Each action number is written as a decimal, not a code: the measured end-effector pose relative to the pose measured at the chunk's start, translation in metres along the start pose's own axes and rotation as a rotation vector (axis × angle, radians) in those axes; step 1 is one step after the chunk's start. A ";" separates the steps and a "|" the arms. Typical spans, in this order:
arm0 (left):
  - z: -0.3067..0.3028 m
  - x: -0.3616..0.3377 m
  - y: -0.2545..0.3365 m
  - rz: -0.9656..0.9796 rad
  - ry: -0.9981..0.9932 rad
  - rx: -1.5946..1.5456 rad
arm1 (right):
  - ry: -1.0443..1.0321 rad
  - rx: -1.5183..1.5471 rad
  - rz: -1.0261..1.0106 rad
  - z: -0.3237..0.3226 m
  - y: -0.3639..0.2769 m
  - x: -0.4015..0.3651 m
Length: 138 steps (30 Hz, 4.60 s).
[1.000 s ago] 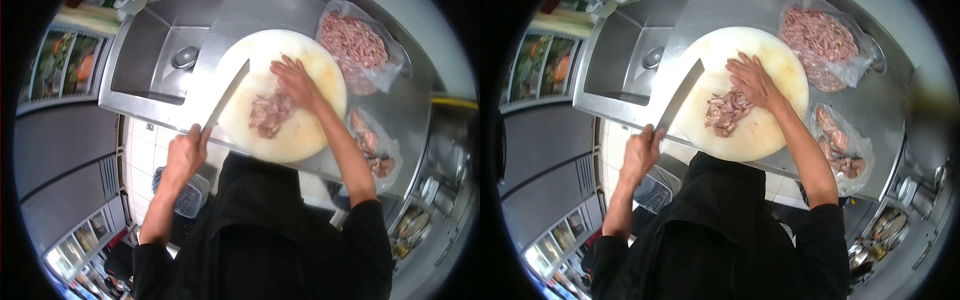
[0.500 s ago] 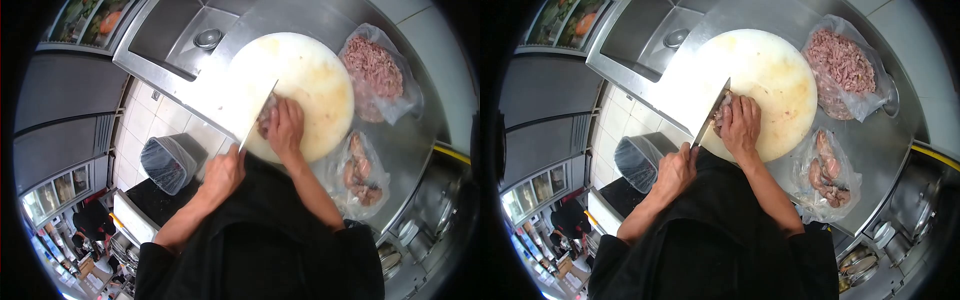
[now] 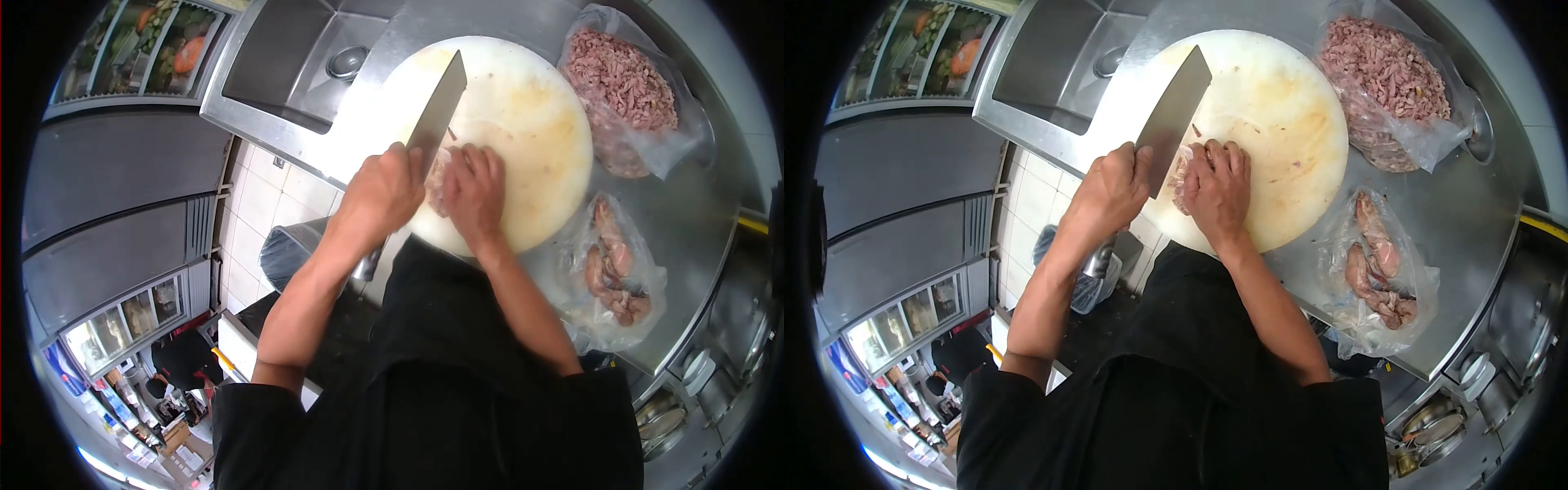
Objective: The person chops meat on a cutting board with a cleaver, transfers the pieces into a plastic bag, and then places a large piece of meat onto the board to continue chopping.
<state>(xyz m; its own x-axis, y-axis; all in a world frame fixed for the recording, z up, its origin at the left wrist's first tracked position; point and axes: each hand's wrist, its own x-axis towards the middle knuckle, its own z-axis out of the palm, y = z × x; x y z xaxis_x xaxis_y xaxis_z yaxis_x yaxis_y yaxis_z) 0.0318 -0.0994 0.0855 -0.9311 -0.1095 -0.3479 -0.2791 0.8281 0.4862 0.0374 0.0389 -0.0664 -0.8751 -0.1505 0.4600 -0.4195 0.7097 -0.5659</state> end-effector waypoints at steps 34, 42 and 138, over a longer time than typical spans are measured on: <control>0.071 0.028 0.005 0.106 0.221 -0.027 | 0.090 0.255 0.103 0.006 0.009 0.000; 0.028 -0.027 0.014 0.019 0.083 0.085 | -0.058 0.207 0.132 0.000 0.008 -0.001; 0.060 -0.054 0.020 0.016 0.086 0.101 | 0.003 0.291 0.110 -0.026 0.034 0.001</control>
<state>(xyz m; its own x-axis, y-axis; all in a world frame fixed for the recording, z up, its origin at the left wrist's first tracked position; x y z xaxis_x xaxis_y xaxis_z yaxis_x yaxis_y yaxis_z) 0.0910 -0.0440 0.0657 -0.9530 -0.1392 -0.2691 -0.2434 0.8807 0.4064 0.0288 0.0816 -0.0676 -0.9186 -0.0815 0.3867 -0.3742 0.4944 -0.7846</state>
